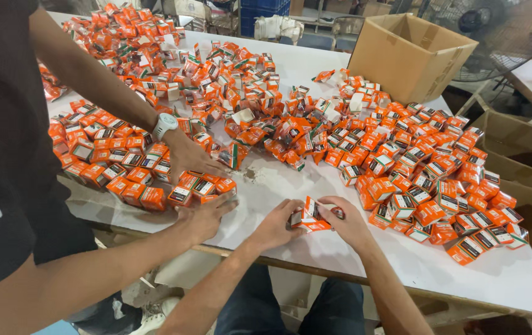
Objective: The person picks small orange packaged boxes one at a time from a large pile on a white table, opens each white paper wrapper, and places the opened item aside while sorting through the pile. Other workers at the same table handle and move the packaged items into nearby boxes and a blue bin.
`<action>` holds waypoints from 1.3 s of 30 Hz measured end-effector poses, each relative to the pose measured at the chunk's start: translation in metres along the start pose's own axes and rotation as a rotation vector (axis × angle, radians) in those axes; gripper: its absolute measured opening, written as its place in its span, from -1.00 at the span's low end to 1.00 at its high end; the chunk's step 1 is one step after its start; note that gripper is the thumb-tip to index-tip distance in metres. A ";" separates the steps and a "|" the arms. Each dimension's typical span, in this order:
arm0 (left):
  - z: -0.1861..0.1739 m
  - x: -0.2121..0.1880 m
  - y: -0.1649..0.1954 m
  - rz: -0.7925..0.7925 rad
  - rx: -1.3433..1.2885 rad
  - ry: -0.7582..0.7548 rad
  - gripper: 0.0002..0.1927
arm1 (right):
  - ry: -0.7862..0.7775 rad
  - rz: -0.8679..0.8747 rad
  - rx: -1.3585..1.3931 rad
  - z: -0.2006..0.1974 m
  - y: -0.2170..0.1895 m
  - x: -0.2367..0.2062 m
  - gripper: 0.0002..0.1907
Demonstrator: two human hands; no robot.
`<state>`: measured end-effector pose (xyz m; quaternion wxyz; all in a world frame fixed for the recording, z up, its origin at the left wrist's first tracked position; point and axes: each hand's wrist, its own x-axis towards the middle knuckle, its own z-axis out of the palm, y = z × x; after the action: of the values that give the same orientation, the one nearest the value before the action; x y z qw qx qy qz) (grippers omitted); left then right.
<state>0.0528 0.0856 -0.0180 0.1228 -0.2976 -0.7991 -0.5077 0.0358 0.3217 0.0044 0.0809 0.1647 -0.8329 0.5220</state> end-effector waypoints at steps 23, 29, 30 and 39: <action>0.025 -0.048 0.050 0.186 0.313 0.238 -0.51 | 0.236 0.040 -0.243 0.038 -0.062 -0.094 -0.44; 0.031 -0.054 0.065 0.159 0.276 0.135 -0.37 | 0.223 0.112 -0.297 0.041 -0.060 -0.090 -0.53; 0.030 -0.056 0.065 0.170 0.270 0.141 -0.34 | 0.196 0.136 -0.322 0.039 -0.058 -0.091 -0.55; 0.039 -0.070 0.042 0.139 0.117 0.164 -0.26 | 0.034 0.246 0.028 0.018 -0.031 -0.090 -0.61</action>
<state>0.1374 0.1086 -0.0389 0.2397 -0.3023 -0.7921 -0.4731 0.1316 0.3104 -0.0046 0.0282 0.0536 -0.8380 0.5423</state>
